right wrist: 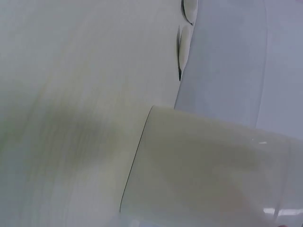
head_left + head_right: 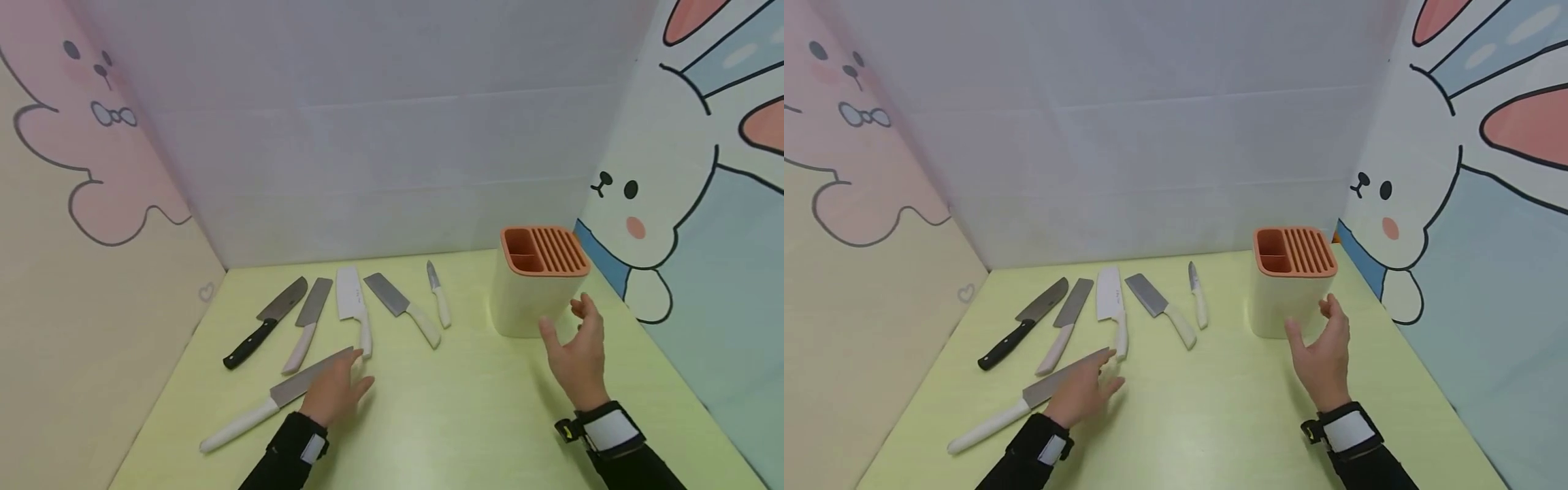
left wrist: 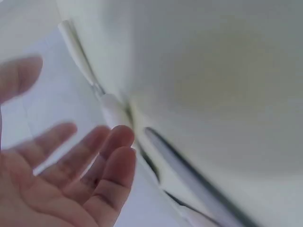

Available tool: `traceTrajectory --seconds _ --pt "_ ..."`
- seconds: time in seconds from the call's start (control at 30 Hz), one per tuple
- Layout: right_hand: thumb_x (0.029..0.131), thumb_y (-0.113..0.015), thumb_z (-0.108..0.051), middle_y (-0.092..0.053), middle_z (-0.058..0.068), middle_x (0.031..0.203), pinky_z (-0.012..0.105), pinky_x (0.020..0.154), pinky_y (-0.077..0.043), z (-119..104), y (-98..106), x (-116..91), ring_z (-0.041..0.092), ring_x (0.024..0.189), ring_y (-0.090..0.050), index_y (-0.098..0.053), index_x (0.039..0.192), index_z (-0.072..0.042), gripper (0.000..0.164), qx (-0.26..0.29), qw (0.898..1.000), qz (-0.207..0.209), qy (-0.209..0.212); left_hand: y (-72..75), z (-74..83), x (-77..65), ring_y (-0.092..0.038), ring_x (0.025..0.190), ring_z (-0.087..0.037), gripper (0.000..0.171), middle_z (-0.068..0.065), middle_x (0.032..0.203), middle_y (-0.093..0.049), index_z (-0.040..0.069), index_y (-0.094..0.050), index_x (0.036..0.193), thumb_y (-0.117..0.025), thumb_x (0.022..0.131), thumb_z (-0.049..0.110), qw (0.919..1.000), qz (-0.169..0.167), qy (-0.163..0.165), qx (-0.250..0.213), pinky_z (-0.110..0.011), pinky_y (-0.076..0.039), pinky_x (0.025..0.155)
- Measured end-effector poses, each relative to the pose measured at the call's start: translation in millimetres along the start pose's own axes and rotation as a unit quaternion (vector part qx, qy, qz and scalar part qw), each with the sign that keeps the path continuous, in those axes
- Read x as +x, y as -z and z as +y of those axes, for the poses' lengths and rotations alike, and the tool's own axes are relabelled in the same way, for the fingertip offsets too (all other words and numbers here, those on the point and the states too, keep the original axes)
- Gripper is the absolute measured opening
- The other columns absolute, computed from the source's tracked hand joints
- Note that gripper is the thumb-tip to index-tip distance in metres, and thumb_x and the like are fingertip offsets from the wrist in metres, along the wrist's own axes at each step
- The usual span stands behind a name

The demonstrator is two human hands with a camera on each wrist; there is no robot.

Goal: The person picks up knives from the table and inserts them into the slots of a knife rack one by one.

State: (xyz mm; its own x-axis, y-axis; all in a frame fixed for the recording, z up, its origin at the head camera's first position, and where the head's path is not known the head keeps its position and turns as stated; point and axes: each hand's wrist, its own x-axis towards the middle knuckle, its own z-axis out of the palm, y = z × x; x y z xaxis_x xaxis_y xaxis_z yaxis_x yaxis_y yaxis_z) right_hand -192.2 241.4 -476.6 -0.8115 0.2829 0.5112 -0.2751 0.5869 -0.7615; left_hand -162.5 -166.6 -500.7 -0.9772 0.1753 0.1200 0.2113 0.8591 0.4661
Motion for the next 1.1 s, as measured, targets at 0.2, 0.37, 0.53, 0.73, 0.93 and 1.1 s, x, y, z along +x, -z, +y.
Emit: traceTrajectory --seconds 0.2,0.37,0.53,0.73,0.93,1.1 --pt "0.086 -0.072 -0.012 -0.052 0.017 0.119 0.051 0.081 -0.045 -7 -22 -13 0.029 0.107 -0.050 -0.051 0.126 0.003 0.048 -0.034 0.990 -0.069 0.118 7.8 13.1 46.7 -0.064 0.093 -0.038 0.059 -0.024 0.107 -0.064 -0.008 -0.054 0.126 -0.071 0.086 0.032 0.9973 0.054 0.020 0.045 -0.048 -0.053 0.077" --pt "0.085 -0.074 -0.016 -0.057 0.007 0.114 0.044 0.082 -0.049 -12 -41 -23 0.022 0.104 -0.054 -0.062 0.114 -0.004 0.033 -0.048 0.972 -0.140 0.184 2.2 16.7 72.8 -0.063 0.078 -0.037 0.057 -0.023 0.095 -0.062 -0.009 -0.054 0.117 -0.071 0.085 0.036 0.9912 0.018 0.067 0.113 -0.046 -0.053 0.067" --pt "0.085 -0.074 -0.022 -0.057 0.004 0.113 0.043 0.085 -0.050 -18 -54 -29 0.021 0.106 -0.054 -0.064 0.108 -0.009 0.028 -0.053 0.954 -0.197 0.220 0.3 26.1 91.1 -0.060 0.070 -0.036 0.045 -0.020 0.083 -0.056 -0.005 -0.053 0.102 -0.070 0.085 0.033 0.9860 0.007 0.106 0.129 -0.044 -0.050 0.060" --pt "0.084 -0.075 -0.025 -0.057 0.003 0.111 0.038 0.083 -0.053 -22 -69 -30 0.019 0.105 -0.054 -0.066 0.103 -0.011 0.026 -0.080 0.933 -0.244 0.252 -2.4 31.6 105.7 -0.062 0.068 -0.034 0.034 -0.017 0.077 -0.058 0.000 -0.052 0.092 -0.070 0.085 0.028 0.9789 0.004 0.153 0.136 -0.042 -0.050 0.055" --pt "0.082 -0.075 -0.024 -0.058 0.004 0.110 0.037 0.081 -0.053 -24 -77 -31 0.020 0.104 -0.055 -0.067 0.101 -0.011 0.024 -0.090 0.921 -0.261 0.276 -10.8 25.8 107.7 -0.063 0.067 -0.032 0.028 -0.016 0.077 -0.060 -0.001 -0.054 0.091 -0.071 0.085 0.020 0.9781 0.007 0.160 0.133 -0.041 -0.051 0.055" --pt "0.084 -0.074 -0.023 -0.058 0.004 0.110 0.037 0.083 -0.052 -25 -78 -30 0.021 0.106 -0.055 -0.068 0.100 -0.011 0.022 -0.096 0.919 -0.277 0.265 -14.2 19.7 106.2 -0.063 0.067 -0.033 0.026 -0.019 0.079 -0.061 -0.003 -0.053 0.093 -0.071 0.085 0.015 0.9807 0.005 0.144 0.132 -0.042 -0.051 0.055"
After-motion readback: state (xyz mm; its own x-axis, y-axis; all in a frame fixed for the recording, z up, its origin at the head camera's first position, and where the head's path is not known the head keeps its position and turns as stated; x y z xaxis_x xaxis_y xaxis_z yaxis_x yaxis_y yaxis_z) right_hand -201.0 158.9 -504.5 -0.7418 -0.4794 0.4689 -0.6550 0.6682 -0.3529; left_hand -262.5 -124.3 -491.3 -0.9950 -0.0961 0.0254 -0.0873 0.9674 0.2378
